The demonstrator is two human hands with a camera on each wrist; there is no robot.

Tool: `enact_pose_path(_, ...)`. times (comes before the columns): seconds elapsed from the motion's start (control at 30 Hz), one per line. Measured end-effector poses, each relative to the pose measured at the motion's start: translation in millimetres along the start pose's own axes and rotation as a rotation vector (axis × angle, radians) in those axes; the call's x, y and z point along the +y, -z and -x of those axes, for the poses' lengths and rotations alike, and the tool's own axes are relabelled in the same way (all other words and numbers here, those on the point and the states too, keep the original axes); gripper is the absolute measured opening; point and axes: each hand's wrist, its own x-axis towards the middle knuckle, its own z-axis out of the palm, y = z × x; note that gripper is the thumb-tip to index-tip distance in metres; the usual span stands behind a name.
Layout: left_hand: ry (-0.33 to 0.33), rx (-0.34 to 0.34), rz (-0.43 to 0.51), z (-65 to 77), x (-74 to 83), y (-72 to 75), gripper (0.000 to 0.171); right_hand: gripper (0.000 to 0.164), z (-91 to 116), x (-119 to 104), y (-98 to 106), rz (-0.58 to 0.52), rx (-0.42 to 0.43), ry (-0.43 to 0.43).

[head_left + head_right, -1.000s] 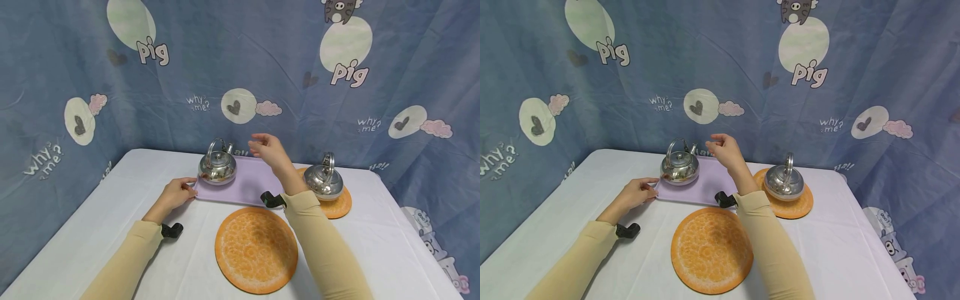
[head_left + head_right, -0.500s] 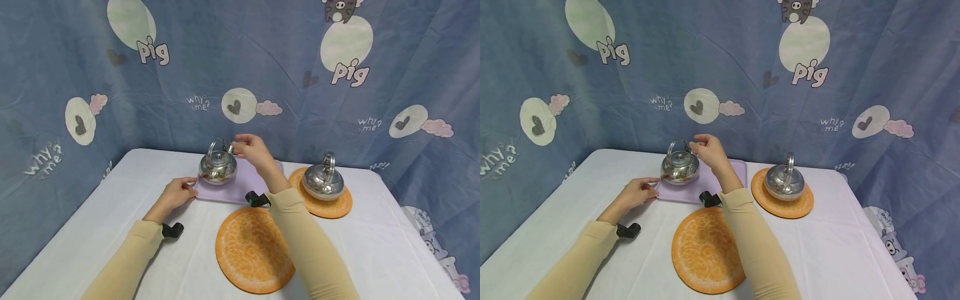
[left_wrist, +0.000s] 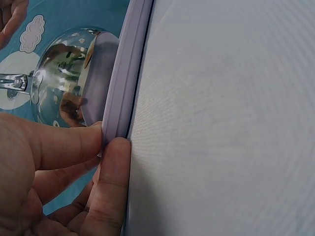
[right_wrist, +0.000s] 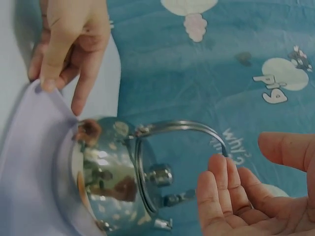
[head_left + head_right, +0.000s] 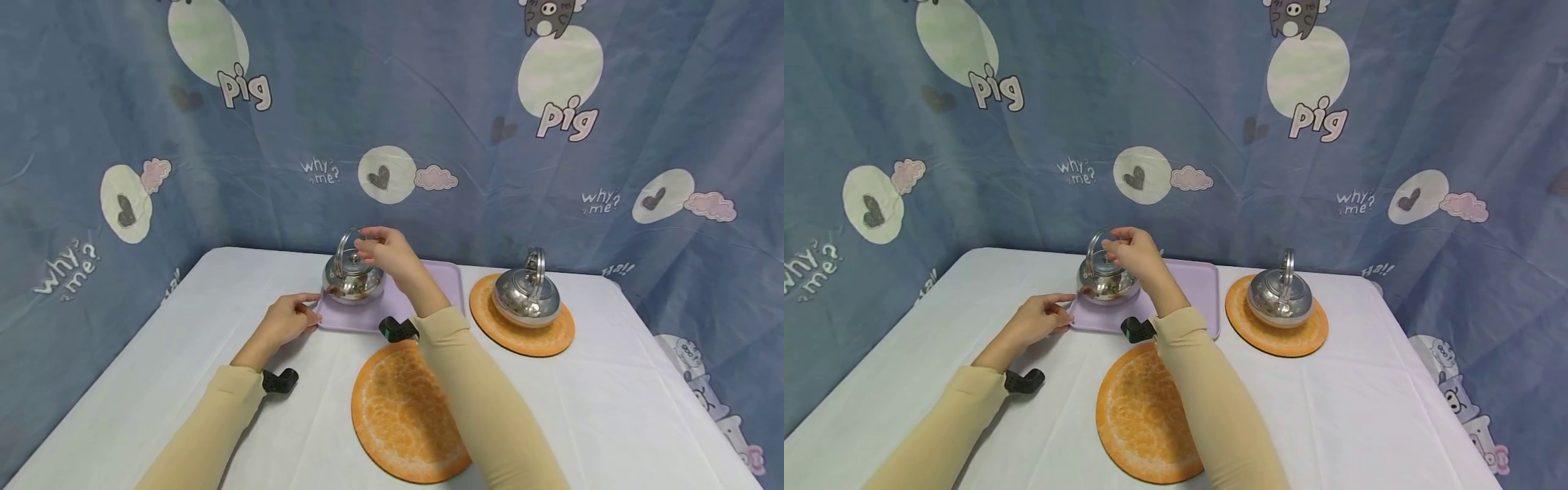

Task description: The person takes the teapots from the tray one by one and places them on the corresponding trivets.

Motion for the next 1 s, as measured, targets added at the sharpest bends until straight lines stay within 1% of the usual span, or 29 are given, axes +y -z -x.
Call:
enact_pose_path(0.33, -0.012, 0.0, -0.01, -0.1, 0.4, 1.0, 0.053, 0.047, -5, 1, -18, 0.008, 0.005, -0.011)
enact_pose_path(0.5, -0.005, 0.004, -0.012, 1.0, -1.8, 0.5, 0.053, 0.046, -10, 4, -24, 0.015, 0.02, -0.024)
enact_pose_path(0.77, -0.008, 0.009, -0.007, 0.6, -0.7, 2.9, 0.053, 0.047, -16, 1, -30, 0.017, 0.044, -0.054)
enact_pose_path(1.0, 0.001, 0.002, 0.018, 2.4, -1.9, 1.5, 0.053, 0.047, -22, 2, -35, 0.008, 0.061, -0.091)
